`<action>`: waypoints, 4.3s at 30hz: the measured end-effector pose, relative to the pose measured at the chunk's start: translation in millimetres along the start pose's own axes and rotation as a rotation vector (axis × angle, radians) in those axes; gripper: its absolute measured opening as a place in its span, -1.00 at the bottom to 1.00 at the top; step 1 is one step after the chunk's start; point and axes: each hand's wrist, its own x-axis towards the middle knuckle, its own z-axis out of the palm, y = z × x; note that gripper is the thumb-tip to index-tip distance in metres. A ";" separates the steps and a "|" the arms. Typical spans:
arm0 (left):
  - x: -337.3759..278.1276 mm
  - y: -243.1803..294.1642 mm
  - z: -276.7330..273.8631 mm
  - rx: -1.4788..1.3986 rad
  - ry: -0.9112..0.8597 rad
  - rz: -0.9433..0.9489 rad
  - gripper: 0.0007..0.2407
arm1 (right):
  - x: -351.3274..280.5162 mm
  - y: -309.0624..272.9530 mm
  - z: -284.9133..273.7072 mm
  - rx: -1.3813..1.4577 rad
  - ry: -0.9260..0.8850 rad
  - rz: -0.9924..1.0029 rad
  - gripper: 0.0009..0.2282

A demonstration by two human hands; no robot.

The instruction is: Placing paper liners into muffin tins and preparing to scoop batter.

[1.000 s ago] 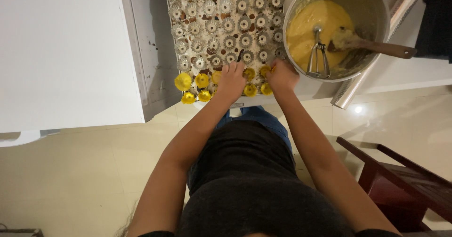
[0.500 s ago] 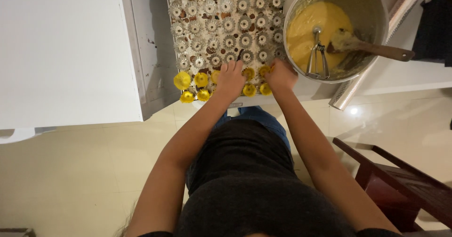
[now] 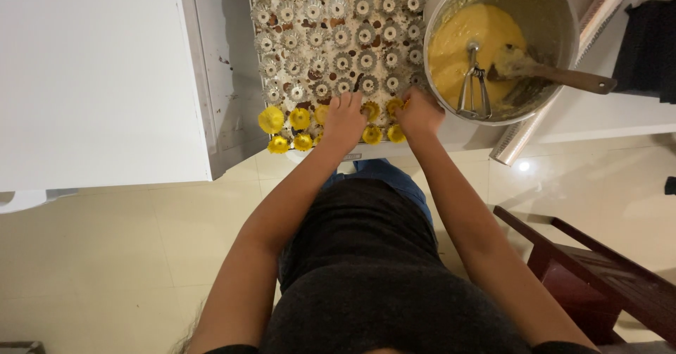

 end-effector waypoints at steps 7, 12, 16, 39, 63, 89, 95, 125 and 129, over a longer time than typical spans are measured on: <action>-0.1 3.7 -23.5 0.023 -0.099 0.002 -0.89 | -2.9 1.5 -16.0 0.041 -0.069 0.043 -0.68; 0.1 3.1 -31.0 -0.064 -0.070 -0.035 -0.89 | -14.3 8.8 -30.2 0.353 -0.003 -0.040 -0.50; -0.5 3.1 -36.4 -0.121 -0.032 -0.064 -0.86 | -31.8 10.0 -34.3 0.455 0.036 -0.122 -0.49; -24.0 32.8 -54.3 -1.122 0.016 -0.398 -0.74 | -98.7 -21.3 -43.4 0.975 0.049 -0.160 -0.81; -22.0 14.7 -87.5 -1.291 -0.202 -0.402 -0.69 | -99.5 -11.3 -47.4 1.021 0.078 0.001 -0.84; -54.9 -3.1 -36.5 -1.530 -0.126 -0.555 -0.73 | -19.2 63.8 27.8 0.418 0.406 0.306 -0.73; -63.7 -6.3 -44.4 -1.558 -0.125 -0.592 -0.74 | -23.5 31.3 15.7 0.369 0.418 0.454 -0.73; -72.7 -16.6 -65.4 -1.485 0.003 -0.620 -0.70 | -44.8 27.5 19.4 0.375 0.327 0.535 -0.49; -67.3 -17.0 -58.8 -1.464 0.019 -0.659 -0.71 | -77.2 -3.3 -9.4 0.341 0.315 0.302 -0.51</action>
